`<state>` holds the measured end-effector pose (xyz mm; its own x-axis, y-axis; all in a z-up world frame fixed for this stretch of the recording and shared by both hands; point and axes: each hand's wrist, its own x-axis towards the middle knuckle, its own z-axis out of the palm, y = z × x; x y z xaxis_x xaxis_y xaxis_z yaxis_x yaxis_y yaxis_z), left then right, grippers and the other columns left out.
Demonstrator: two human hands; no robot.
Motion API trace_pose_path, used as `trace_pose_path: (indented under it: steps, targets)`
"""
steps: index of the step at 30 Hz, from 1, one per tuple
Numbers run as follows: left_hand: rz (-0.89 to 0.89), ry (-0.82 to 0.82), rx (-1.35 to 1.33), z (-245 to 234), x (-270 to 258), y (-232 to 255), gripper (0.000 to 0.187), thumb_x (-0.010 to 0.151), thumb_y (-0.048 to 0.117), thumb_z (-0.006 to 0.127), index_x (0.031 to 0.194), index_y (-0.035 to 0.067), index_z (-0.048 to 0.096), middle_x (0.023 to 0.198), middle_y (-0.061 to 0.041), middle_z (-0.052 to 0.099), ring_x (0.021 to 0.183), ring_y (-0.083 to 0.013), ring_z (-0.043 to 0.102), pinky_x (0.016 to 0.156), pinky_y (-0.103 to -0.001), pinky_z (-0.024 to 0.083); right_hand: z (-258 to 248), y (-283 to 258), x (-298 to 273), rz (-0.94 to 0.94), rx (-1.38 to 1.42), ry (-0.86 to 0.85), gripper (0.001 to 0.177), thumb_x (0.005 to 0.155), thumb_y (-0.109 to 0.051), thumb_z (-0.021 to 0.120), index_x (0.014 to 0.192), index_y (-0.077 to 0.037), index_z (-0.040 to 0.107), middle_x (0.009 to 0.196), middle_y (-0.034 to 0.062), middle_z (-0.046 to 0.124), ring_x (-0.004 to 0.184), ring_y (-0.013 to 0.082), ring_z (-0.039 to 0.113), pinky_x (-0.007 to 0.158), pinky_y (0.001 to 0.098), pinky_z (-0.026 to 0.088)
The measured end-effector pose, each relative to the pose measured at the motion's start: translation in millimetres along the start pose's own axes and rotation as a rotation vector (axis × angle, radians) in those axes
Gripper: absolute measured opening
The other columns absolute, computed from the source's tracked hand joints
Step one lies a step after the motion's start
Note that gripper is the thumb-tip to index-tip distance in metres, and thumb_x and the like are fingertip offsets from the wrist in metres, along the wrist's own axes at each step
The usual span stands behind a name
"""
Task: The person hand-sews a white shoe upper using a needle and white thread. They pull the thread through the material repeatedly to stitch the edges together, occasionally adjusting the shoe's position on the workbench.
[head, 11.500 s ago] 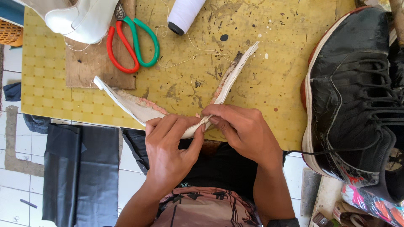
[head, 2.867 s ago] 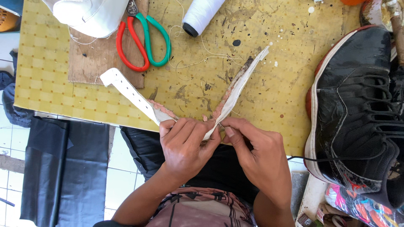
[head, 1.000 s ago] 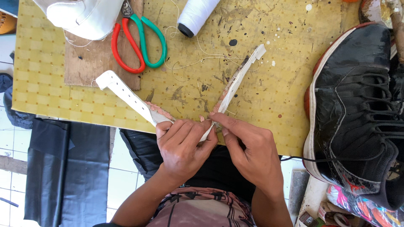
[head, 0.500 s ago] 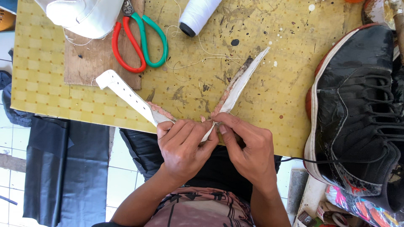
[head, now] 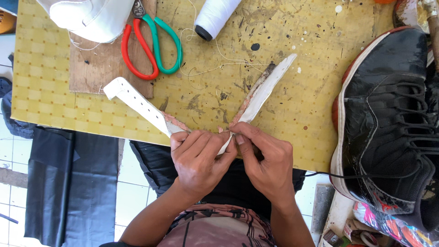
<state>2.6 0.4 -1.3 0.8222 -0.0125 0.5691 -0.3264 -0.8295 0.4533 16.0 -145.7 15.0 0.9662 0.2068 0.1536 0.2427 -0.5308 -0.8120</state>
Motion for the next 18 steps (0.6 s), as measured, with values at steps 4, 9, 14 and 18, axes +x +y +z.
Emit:
trace_pose_path:
  steps: [4,9,14,18]
  targets:
    - [0.018,0.097,-0.074,2.0,7.1,-0.2,0.013,0.080,0.002,0.081,0.077,0.011,0.072,0.058,-0.002,0.053,0.054,-0.0212,0.056,0.061,-0.029,0.044,-0.7,-6.3,9.9,-0.003,0.072,0.057,0.018,0.099,-0.006,0.065,0.107,-0.012,0.079,0.070,0.0092,0.074,0.051,0.0278,0.068,0.050,0.0337,0.055]
    - [0.023,0.116,-0.056,2.9,7.7,0.5,0.015,0.080,0.001,0.081,0.076,0.012,0.071,0.059,-0.002,0.053,0.054,-0.0209,0.056,0.061,-0.029,0.044,0.1,-5.0,9.6,-0.013,0.076,0.066,0.017,0.100,-0.003,0.064,0.104,-0.009,0.079,0.070,0.0100,0.074,0.051,0.0277,0.068,0.050,0.0332,0.054]
    - [0.030,0.119,-0.070,2.9,7.1,-0.7,0.015,0.080,0.001,0.082,0.076,0.011,0.071,0.058,-0.002,0.054,0.054,-0.0214,0.057,0.062,-0.028,0.044,2.5,-3.1,7.8,-0.018,0.084,0.067,0.014,0.099,-0.004,0.064,0.103,-0.009,0.077,0.065,0.0094,0.070,0.050,0.0265,0.067,0.049,0.0331,0.054]
    - [0.045,0.118,-0.059,4.8,3.4,-2.8,0.014,0.081,0.004,0.082,0.078,0.013,0.071,0.060,-0.002,0.055,0.056,-0.0212,0.059,0.065,-0.028,0.045,-0.5,-2.2,7.2,0.018,0.080,0.031,0.013,0.098,-0.006,0.067,0.104,-0.012,0.076,0.063,0.0062,0.070,0.048,0.0243,0.066,0.050,0.0317,0.054]
